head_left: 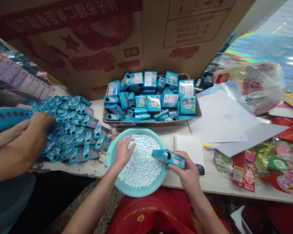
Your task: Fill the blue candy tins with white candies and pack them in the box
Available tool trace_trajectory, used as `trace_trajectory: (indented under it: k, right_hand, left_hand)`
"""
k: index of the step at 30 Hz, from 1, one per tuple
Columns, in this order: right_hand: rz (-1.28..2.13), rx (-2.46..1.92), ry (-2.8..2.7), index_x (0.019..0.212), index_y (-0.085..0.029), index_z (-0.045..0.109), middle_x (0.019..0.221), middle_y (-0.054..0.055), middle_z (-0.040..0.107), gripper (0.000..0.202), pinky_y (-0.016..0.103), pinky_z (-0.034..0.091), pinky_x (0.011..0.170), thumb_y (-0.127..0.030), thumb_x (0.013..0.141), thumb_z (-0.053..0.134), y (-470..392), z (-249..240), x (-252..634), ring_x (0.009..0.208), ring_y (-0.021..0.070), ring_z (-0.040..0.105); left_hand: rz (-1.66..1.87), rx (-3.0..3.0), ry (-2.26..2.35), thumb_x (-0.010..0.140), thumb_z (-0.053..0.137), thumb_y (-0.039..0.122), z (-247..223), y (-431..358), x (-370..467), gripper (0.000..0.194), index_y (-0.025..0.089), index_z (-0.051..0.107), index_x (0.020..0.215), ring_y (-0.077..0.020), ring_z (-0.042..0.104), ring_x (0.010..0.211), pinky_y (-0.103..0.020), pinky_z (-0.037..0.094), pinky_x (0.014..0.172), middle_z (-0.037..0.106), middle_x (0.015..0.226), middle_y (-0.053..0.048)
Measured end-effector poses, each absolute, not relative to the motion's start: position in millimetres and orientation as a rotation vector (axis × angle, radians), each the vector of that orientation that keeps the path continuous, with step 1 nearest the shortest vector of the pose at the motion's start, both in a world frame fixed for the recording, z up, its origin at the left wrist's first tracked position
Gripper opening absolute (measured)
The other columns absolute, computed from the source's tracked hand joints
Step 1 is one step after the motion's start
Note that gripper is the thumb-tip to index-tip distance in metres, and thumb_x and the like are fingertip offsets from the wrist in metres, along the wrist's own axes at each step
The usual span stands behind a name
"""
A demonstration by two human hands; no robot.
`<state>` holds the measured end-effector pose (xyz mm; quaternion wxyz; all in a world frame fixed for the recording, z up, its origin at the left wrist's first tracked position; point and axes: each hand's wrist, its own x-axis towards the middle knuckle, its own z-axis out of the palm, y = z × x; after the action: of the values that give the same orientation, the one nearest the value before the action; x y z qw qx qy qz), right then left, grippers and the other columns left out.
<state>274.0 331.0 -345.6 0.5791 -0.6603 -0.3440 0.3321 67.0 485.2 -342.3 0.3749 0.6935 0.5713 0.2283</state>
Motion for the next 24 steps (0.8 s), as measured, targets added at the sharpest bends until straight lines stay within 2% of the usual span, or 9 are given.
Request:
trace_trajectory:
  k: [3,5,8,10,14,16,19,22,24]
  right_hand:
    - [0.498,-1.795,-0.661,0.095,-0.020,0.066,0.094,0.005,0.063,0.039,0.038,0.051,0.081,-0.038,0.062,0.078,314.9,-366.6,315.0,0.089,0.0215,0.061]
    - [0.372,-1.893,-0.597,0.096,-0.018,0.066,0.095,0.005,0.062,0.043,0.041,0.050,0.083,-0.042,0.062,0.077,310.7,-387.5,337.4,0.091,0.0227,0.060]
    - [0.288,-1.962,-0.587,0.097,-0.016,0.066,0.092,0.006,0.061,0.048,0.045,0.048,0.086,-0.049,0.063,0.074,311.9,-413.7,357.8,0.091,0.0240,0.059]
    - [0.244,-1.989,-0.638,0.101,-0.015,0.064,0.095,0.008,0.060,0.051,0.047,0.047,0.088,-0.053,0.066,0.070,313.4,-419.0,362.5,0.094,0.0252,0.058]
    - [-0.064,-2.032,-0.749,0.126,-0.013,0.050,0.126,0.019,0.047,0.073,0.056,0.035,0.101,-0.052,0.068,0.072,312.1,-396.1,352.0,0.123,0.0328,0.042]
    - [-0.118,-1.983,-0.755,0.131,-0.014,0.044,0.132,0.020,0.043,0.075,0.058,0.030,0.106,-0.045,0.070,0.073,313.6,-375.8,334.7,0.128,0.0330,0.038]
    - [0.302,-1.713,-0.679,0.132,-0.020,0.042,0.132,0.015,0.047,0.063,0.054,0.037,0.104,-0.039,0.078,0.067,326.6,-347.5,293.9,0.124,0.0283,0.046]
    - [0.785,-1.367,-0.554,0.141,-0.024,0.026,0.142,0.016,0.038,0.093,0.050,0.042,0.102,-0.043,0.065,0.077,345.8,-330.9,251.1,0.126,0.0301,0.045]
    - [0.953,-1.310,-0.429,0.143,-0.025,0.022,0.140,0.015,0.041,0.101,0.047,0.042,0.102,-0.039,0.062,0.080,352.4,-328.5,233.5,0.122,0.0288,0.050]
  left_hand:
    - [0.739,1.995,1.445,0.083,0.052,0.035,-332.8,525.2,100.6,0.021,0.021,0.063,0.093,-0.0225,0.058,0.098,-0.036,0.042,0.089,0.064,0.099,-0.007]
    - [0.716,2.003,1.457,0.081,0.055,0.037,-328.3,561.9,142.7,0.027,0.020,0.060,0.102,-0.0238,0.058,0.100,-0.036,0.043,0.088,0.063,0.106,-0.009]
    - [0.500,1.847,1.673,0.063,0.074,0.046,-333.7,614.2,206.2,0.046,0.015,0.059,0.094,-0.0349,0.053,0.111,-0.043,0.041,0.089,0.060,0.112,-0.017]
    - [0.443,1.674,1.746,0.050,0.082,0.042,-341.9,636.7,231.7,0.052,0.015,0.057,0.087,-0.0372,0.055,0.107,-0.043,0.043,0.084,0.061,0.108,-0.019]
    - [0.740,1.470,1.603,0.056,0.080,0.030,-344.9,634.8,227.3,0.047,0.017,0.051,0.090,-0.0238,0.062,0.083,-0.034,0.047,0.073,0.064,0.087,-0.007]
    - [0.927,1.524,1.452,0.062,0.076,0.029,-335.7,606.4,207.3,0.043,0.019,0.050,0.094,-0.0180,0.061,0.078,-0.030,0.047,0.071,0.062,0.084,-0.002]
    - [1.003,1.744,1.254,0.067,0.074,0.031,-320.7,533.1,173.0,0.044,0.022,0.049,0.103,-0.0167,0.060,0.084,-0.028,0.048,0.073,0.061,0.094,-0.003]
    - [0.838,2.003,0.928,0.075,0.065,0.027,-318.1,455.9,137.7,0.036,0.022,0.053,0.108,-0.0200,0.060,0.096,-0.035,0.048,0.085,0.062,0.103,-0.006]
    - [0.596,2.018,0.672,0.075,0.064,0.029,-325.1,427.9,114.0,0.043,0.021,0.054,0.116,-0.0246,0.057,0.109,-0.040,0.046,0.093,0.061,0.113,-0.010]
